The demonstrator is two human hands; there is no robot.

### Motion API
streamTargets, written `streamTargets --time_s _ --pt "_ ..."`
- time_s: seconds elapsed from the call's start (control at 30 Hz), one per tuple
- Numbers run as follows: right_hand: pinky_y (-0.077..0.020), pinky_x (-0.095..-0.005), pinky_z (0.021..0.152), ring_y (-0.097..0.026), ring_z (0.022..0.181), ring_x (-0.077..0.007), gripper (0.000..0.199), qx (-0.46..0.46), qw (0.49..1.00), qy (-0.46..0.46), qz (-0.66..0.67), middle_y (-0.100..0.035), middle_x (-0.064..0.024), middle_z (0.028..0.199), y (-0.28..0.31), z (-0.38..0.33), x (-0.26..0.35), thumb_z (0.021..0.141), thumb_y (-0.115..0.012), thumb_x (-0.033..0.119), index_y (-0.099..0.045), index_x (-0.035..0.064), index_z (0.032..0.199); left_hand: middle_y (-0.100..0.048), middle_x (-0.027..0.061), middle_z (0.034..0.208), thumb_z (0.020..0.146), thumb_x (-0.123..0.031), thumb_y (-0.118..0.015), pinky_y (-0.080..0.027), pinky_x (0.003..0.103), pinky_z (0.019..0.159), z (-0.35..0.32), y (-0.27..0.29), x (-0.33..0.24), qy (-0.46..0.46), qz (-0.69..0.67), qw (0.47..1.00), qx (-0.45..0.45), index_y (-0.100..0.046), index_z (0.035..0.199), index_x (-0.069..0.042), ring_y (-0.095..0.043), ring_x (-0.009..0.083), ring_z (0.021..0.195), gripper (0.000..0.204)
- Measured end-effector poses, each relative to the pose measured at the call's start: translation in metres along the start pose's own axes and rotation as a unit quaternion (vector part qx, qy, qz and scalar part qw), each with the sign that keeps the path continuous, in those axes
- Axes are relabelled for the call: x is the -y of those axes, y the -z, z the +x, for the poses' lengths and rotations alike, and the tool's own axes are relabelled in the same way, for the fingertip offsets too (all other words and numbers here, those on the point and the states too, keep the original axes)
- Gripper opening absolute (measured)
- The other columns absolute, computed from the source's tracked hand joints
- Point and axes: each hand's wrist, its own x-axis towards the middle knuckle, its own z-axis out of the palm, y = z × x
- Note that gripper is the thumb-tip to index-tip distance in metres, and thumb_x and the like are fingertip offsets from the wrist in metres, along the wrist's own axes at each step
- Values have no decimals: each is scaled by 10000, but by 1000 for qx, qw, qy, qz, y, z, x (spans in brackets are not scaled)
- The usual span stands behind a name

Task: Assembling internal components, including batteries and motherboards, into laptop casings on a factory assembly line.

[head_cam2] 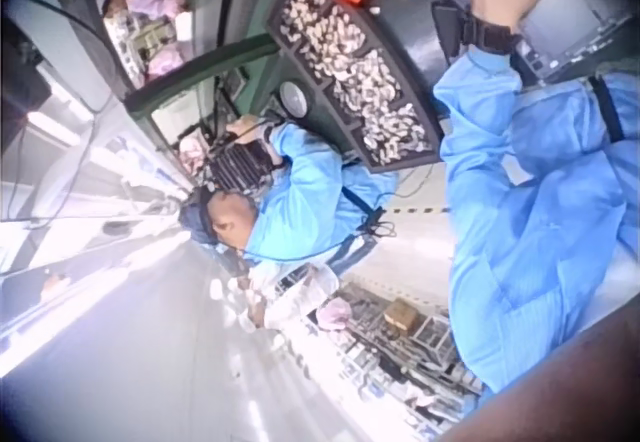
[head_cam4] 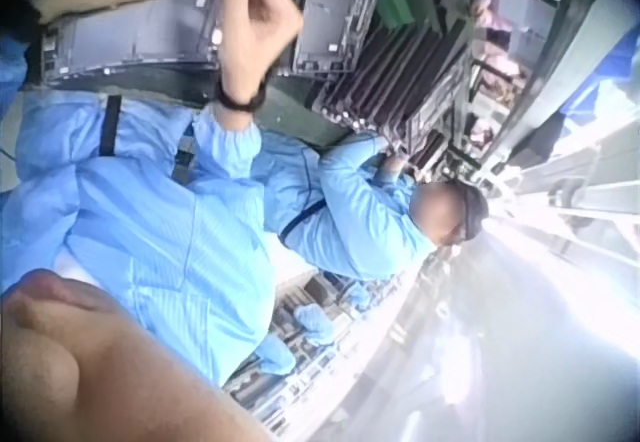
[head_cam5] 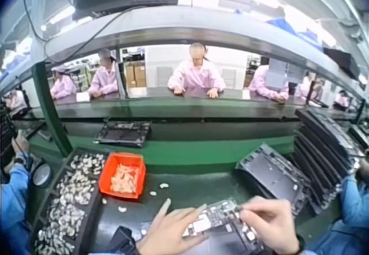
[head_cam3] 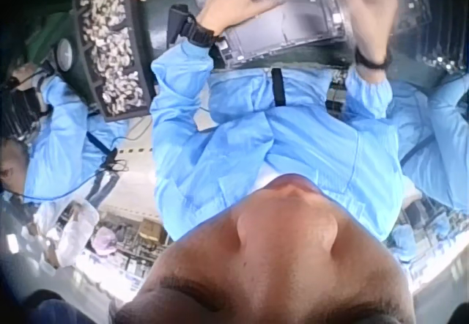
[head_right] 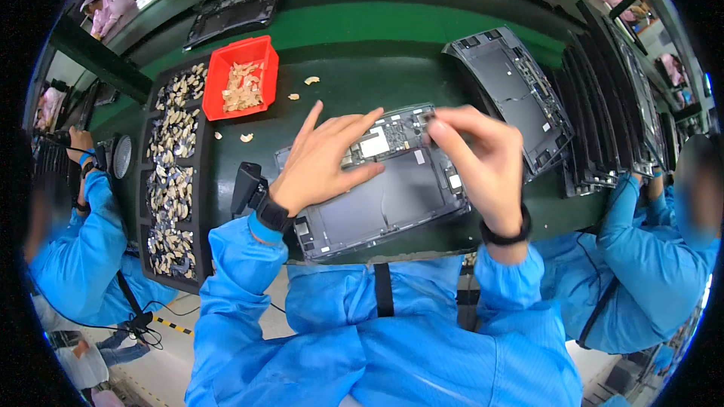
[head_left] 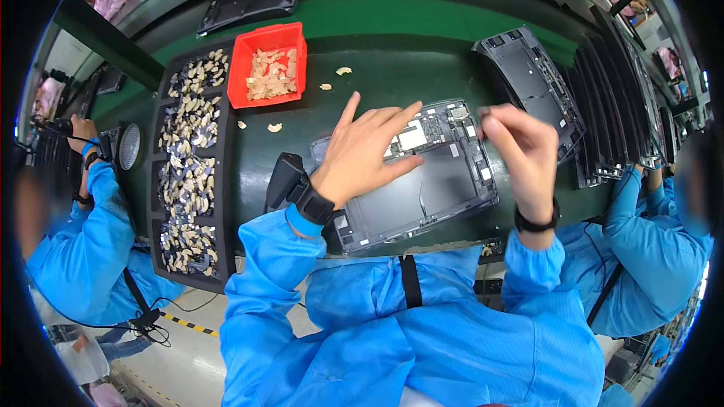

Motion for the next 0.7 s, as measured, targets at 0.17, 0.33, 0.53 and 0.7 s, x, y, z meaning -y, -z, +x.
streamTargets --time_s 0.17,0.33,0.53,0.7 --pt "-492 -261 833 -697 775 -106 130 -103 980 -149 -85 -770 -62 832 17 -77 20 894 -808 4 -781 -20 1019 -630 133 1282 904 -319 -783 -501 460 961 -44 5 -54 42 -4 998 51 -601 1473 -187 -608 349 1158 611" --pt "-476 -329 795 -647 794 -177 81 -57 966 -126 -220 -793 -61 800 -2 -91 3 859 -835 71 -815 46 933 -599 147 1334 857 -316 -785 -448 418 930 -51 0 -80 10 92 995 48 -664 1434 -290 -601 302 1114 590" --pt "-466 -346 746 -624 759 -197 154 -35 956 -110 -269 -795 -93 806 -5 -80 -10 849 -843 109 -830 33 983 -608 141 1295 818 -350 -788 -423 405 870 -40 -13 -78 -15 115 992 54 -706 1361 -302 -591 280 1077 551" --pt "-453 -342 774 -658 720 -202 120 -17 955 -108 -276 -791 -107 799 -9 -77 -17 859 -828 109 -825 20 941 -623 128 1247 818 -327 -796 -421 408 855 -41 -14 -74 -16 106 992 61 -726 1303 -283 -592 278 1073 492"
